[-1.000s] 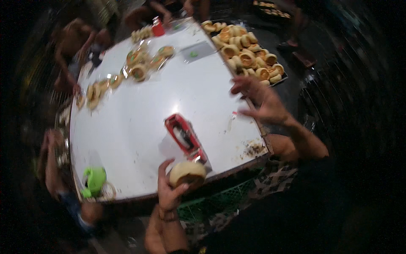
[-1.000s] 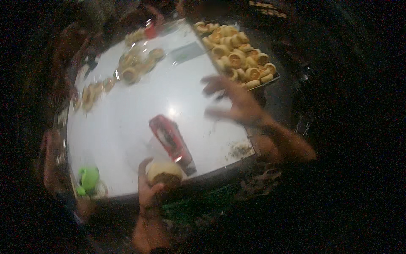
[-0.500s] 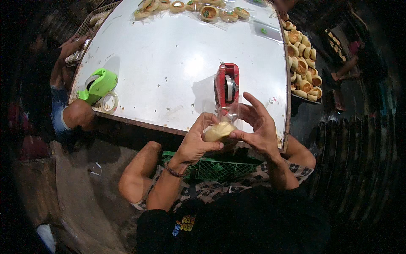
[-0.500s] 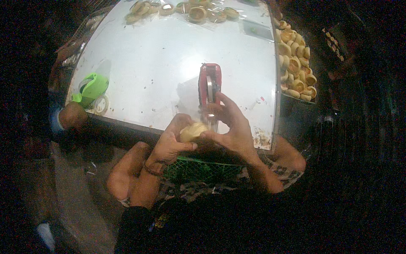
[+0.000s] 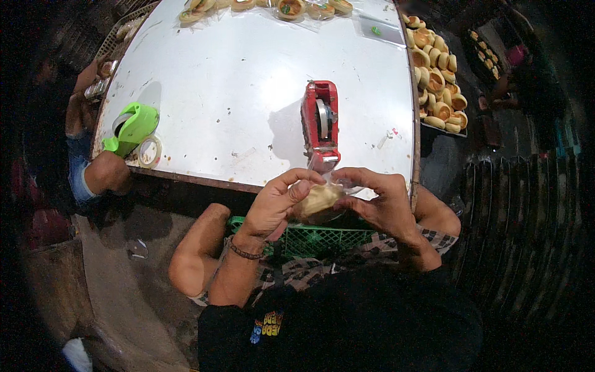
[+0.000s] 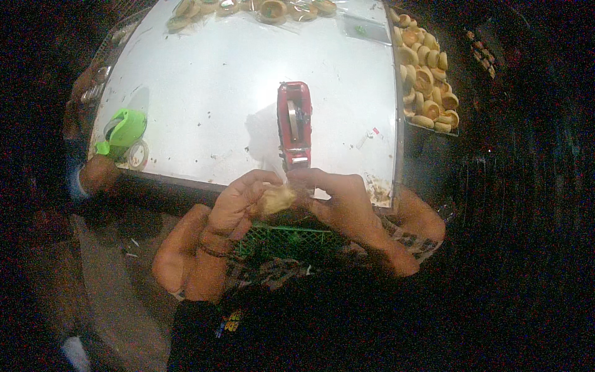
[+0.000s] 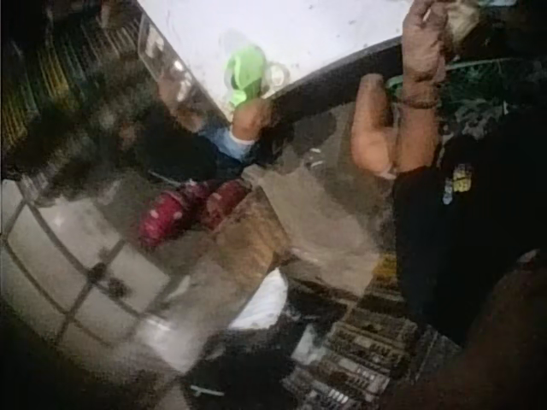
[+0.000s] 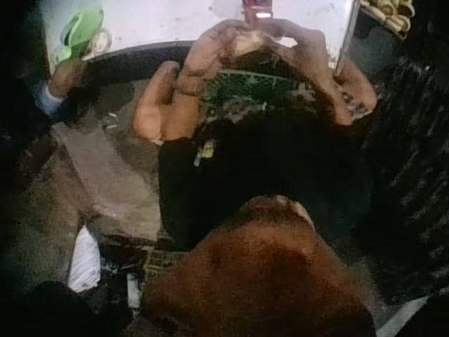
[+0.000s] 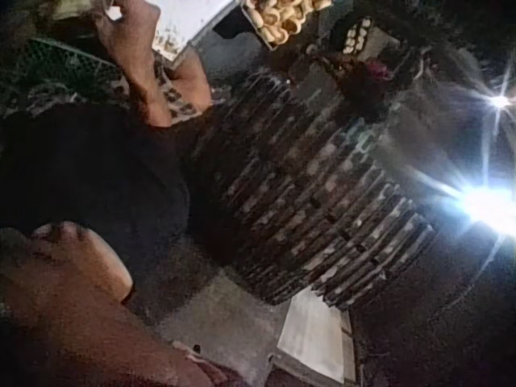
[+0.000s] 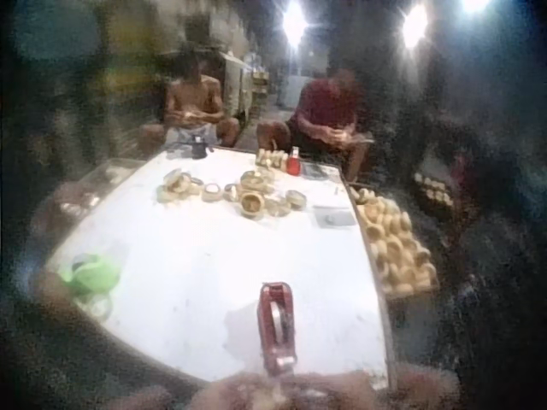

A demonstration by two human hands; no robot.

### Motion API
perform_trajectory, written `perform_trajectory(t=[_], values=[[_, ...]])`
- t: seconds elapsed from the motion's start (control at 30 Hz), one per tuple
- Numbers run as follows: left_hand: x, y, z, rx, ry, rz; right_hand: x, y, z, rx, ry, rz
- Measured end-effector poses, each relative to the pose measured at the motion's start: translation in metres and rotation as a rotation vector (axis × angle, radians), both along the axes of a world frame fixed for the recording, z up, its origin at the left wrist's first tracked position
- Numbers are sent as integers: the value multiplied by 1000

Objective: The person places small pastries into clear plastic bags and seals them using a handheld tape dispenser. The sealed pastries are placed on a white table. Other people are visible in the background performing similar tasks.

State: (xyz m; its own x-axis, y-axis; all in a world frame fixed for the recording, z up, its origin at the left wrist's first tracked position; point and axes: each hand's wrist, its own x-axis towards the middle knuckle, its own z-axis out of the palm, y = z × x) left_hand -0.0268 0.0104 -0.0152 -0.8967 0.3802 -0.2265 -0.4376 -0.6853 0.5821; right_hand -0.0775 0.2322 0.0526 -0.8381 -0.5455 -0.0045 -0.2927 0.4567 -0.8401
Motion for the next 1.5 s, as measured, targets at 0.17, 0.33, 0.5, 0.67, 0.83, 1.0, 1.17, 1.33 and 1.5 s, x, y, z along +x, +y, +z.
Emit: perform_trajectory(t=[0.17,0.33,0.5,0.67,0.83,1.0,1.17,1.33,1.5], values=[[-2,7,5,-114,63,28,1,4,16,87,66,84],[-6,11,16,-258,65,-45,-5,7,14,-100,523,193],[-6,29,26,-626,320,214,-4,14,7,-114,581,215],[-1,24,38,-1184,812,374,5,10,-13,-354,55,-200],[2,22,40,-1212,756,384,2,13,-23,-230,176,-56],[4,26,37,-1109,657,341,3,14,-20,-149,303,58],[16,35,37,-904,455,381,13,11,-15,-124,404,18],[11,31,35,-1286,939,480,15,10,-18,-127,491,-26],[0,31,36,-1398,942,496,6,9,-26,-190,330,-97]])
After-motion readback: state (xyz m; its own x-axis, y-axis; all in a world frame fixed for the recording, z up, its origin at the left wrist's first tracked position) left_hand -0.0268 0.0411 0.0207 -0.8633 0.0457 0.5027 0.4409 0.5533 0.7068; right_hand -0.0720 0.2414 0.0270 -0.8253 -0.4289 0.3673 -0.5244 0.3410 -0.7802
